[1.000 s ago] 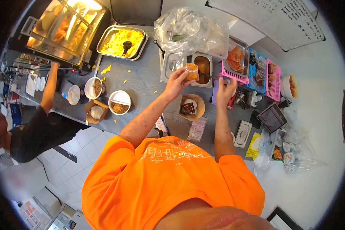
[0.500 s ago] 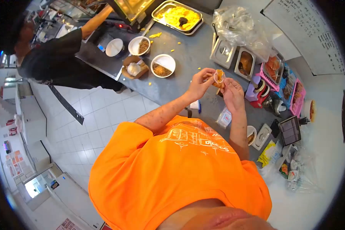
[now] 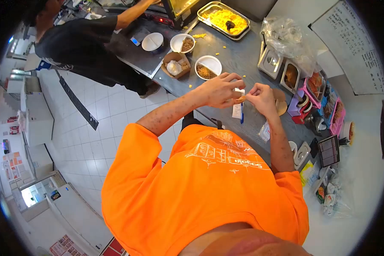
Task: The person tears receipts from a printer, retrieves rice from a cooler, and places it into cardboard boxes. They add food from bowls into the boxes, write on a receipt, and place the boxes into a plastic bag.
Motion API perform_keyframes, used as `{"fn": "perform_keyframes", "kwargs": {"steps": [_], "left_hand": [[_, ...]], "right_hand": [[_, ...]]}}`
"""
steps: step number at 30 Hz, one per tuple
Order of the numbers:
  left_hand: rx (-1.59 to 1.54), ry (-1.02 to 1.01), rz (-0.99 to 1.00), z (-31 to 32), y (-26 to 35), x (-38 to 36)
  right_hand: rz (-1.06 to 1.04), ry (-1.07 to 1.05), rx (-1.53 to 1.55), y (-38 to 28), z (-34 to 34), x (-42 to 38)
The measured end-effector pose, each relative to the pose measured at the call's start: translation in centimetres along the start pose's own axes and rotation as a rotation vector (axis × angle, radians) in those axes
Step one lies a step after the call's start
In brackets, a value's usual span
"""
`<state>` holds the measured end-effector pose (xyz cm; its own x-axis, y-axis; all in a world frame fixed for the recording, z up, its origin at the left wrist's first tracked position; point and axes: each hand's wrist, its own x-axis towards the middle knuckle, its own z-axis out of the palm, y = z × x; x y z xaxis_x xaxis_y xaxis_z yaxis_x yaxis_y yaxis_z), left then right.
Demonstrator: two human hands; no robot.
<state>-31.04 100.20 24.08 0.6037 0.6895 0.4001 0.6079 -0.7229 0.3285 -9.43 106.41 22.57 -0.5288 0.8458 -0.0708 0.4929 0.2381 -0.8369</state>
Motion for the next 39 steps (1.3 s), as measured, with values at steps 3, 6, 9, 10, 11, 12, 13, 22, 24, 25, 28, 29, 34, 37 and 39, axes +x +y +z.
{"fn": "perform_keyframes", "kwargs": {"steps": [3, 6, 9, 10, 11, 12, 13, 22, 24, 25, 28, 29, 34, 37, 39], "left_hand": [[-0.103, -0.057, -0.059, -0.2, -1.2, -1.2], [-0.779, 0.308, -0.402, 2.9, -3.7, -4.6], [-1.002, 0.431, -0.596, 0.3, -3.5, -6.4], [-0.984, 0.473, -0.624, 0.0, -3.9, -7.2], [-0.997, 0.477, -0.632, -0.3, -4.4, -8.1], [-1.063, 0.491, -0.685, -0.6, -4.8, -8.9], [-1.128, 0.505, -0.736, -0.8, -5.4, -9.6], [-1.544, 0.724, -0.752, -0.8, -9.3, -13.4], [-1.387, 0.647, -0.765, -1.8, -9.7, -13.7], [-1.217, 0.578, -0.763, -2.2, -9.9, -13.8], [-0.909, 0.395, -0.618, -2.8, -10.9, -14.0], [-0.917, 0.386, -0.615, -2.6, -11.2, -14.1], [-1.02, 0.658, -0.725, -1.7, -10.6, -14.2], [-1.065, 0.703, -0.753, -1.1, -11.5, -14.8], [-0.952, 0.703, -0.776, -1.4, -11.2, -15.1]], "right_hand": [[0.111, -0.113, 0.13, -0.5, 1.3, 1.7], [0.138, -0.011, 0.876, -2.4, 4.7, 2.4], [0.038, -0.048, 0.704, -1.8, 7.7, 2.8], [0.074, -0.015, 0.62, -2.4, 8.3, 3.0], [0.088, -0.021, 0.613, -3.2, 8.9, 3.2], [-0.018, 0.032, 0.446, -4.0, 9.5, 3.6], [-0.125, 0.082, 0.276, -5.2, 10.0, 4.0], [-0.143, 0.056, 0.075, -8.8, 14.4, 6.7], [-0.06, 0.075, 0.162, -8.3, 15.9, 6.4], [0.007, 0.094, 0.251, -8.3, 16.6, 6.3], [0.1, 0.064, 0.447, -9.2, 18.0, 6.0], [0.109, 0.072, 0.448, -9.4, 18.3, 6.0], [0.203, 0.232, 0.522, -10.5, 18.5, 6.5], [0.075, 0.179, 0.492, -9.8, 18.5, 6.8], [-0.014, 0.212, 0.369, -10.4, 18.7, 7.3]]}}
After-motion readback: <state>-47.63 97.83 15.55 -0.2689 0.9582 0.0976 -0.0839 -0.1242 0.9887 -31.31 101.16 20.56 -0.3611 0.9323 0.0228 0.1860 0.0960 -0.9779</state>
